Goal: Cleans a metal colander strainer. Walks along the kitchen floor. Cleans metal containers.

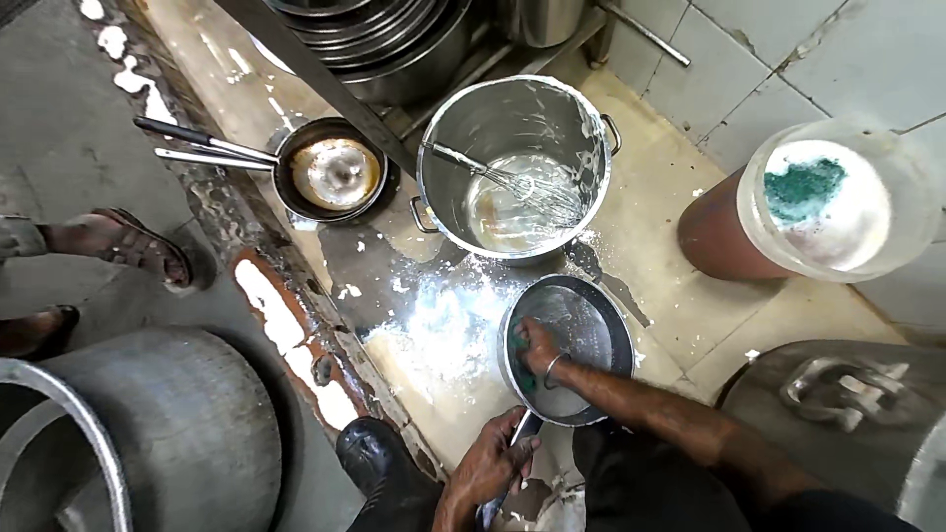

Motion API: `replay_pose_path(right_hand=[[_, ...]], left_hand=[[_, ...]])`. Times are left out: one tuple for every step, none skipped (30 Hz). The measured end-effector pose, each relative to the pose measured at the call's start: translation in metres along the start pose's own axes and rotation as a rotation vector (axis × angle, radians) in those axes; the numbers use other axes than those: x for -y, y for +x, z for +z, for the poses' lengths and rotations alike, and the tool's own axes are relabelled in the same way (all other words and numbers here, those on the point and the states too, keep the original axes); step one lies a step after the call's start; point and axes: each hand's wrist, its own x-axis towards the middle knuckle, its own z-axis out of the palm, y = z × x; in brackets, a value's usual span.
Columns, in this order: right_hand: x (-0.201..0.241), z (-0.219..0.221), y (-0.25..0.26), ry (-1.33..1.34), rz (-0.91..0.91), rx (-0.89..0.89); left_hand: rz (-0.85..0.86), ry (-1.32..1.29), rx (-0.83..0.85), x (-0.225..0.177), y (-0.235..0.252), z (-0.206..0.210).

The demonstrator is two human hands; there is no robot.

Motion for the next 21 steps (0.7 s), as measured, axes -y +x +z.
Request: replay_pose_path(right_hand=[[0.001, 0.000, -0.003, -0.080, -0.117, 0.126], [0.001, -0.004, -0.008, -0.186, -0.231, 0.258], [0.001, -0.010, -0.013, -0.300, -0.321, 0.384], [0.002, -0.018, -0.018, -0.424, -0.373, 0.497], [0.004, -0.027, -0.024, -0.560, -0.379, 0.586], [0.007, -0.038, -0.028, -0.722, -0.339, 0.642], [0.012, -0.050, -0.033, -0.902, -0.257, 0.663], [0.015, -0.061, -0.036, -1.058, -0.165, 0.635], [0.012, -0.073, -0.033, -1.186, -0.131, 0.567], [0.008, -0.086, -0.024, -1.292, -0.170, 0.486], [0.005, -0.099, -0.012, -1.376, -0.279, 0.397], [0.004, -0.110, -0.001, -1.426, -0.449, 0.299], [0.005, -0.118, 0.007, -1.464, -0.628, 0.197], [0.011, -0.122, 0.011, -1.512, -0.745, 0.104], [0.018, -0.122, 0.012, -1.564, -0.793, 0.024], [0.026, -0.121, 0.011, -1.602, -0.776, -0.015], [0.031, -0.119, 0.010, -1.621, -0.722, -0.017], [0.033, -0.117, 0.010, -1.620, -0.659, 0.006], [0.033, -0.116, 0.010, -1.611, -0.589, 0.049], [0.031, -0.115, 0.011, -1.604, -0.513, 0.094], [0.029, -0.112, 0.010, -1.594, -0.440, 0.120]], left_hand=[[-0.013, 0.004, -0.007, -0.001, 0.000, -0.002], [-0.022, 0.004, -0.018, -0.001, 0.000, -0.003], [-0.031, -0.002, -0.031, -0.002, 0.000, -0.003], [-0.038, -0.002, -0.046, -0.005, 0.000, -0.004], [-0.044, 0.009, -0.059, -0.007, 0.000, -0.004], [-0.051, 0.034, -0.069, -0.011, 0.001, -0.005], [-0.063, 0.067, -0.073, -0.015, 0.002, -0.006], [-0.078, 0.099, -0.069, -0.018, 0.002, -0.004], [-0.091, 0.128, -0.055, -0.019, 0.003, -0.002], [-0.098, 0.149, -0.038, -0.021, 0.004, 0.001], [-0.104, 0.162, -0.022, -0.022, 0.006, 0.002], [-0.108, 0.166, -0.008, -0.021, 0.006, 0.004], [-0.106, 0.163, 0.004, -0.020, 0.007, 0.004], [-0.103, 0.154, 0.005, -0.020, 0.007, 0.003], [-0.103, 0.140, -0.003, -0.021, 0.007, 0.002], [-0.104, 0.126, -0.016, -0.022, 0.007, 0.000], [-0.108, 0.116, -0.034, -0.024, 0.006, -0.002], [-0.112, 0.109, -0.051, -0.026, 0.005, -0.003], [-0.113, 0.106, -0.062, -0.028, 0.005, -0.003], [-0.108, 0.106, -0.066, -0.029, 0.006, -0.004], [-0.099, 0.107, -0.065, -0.029, 0.006, -0.004]])
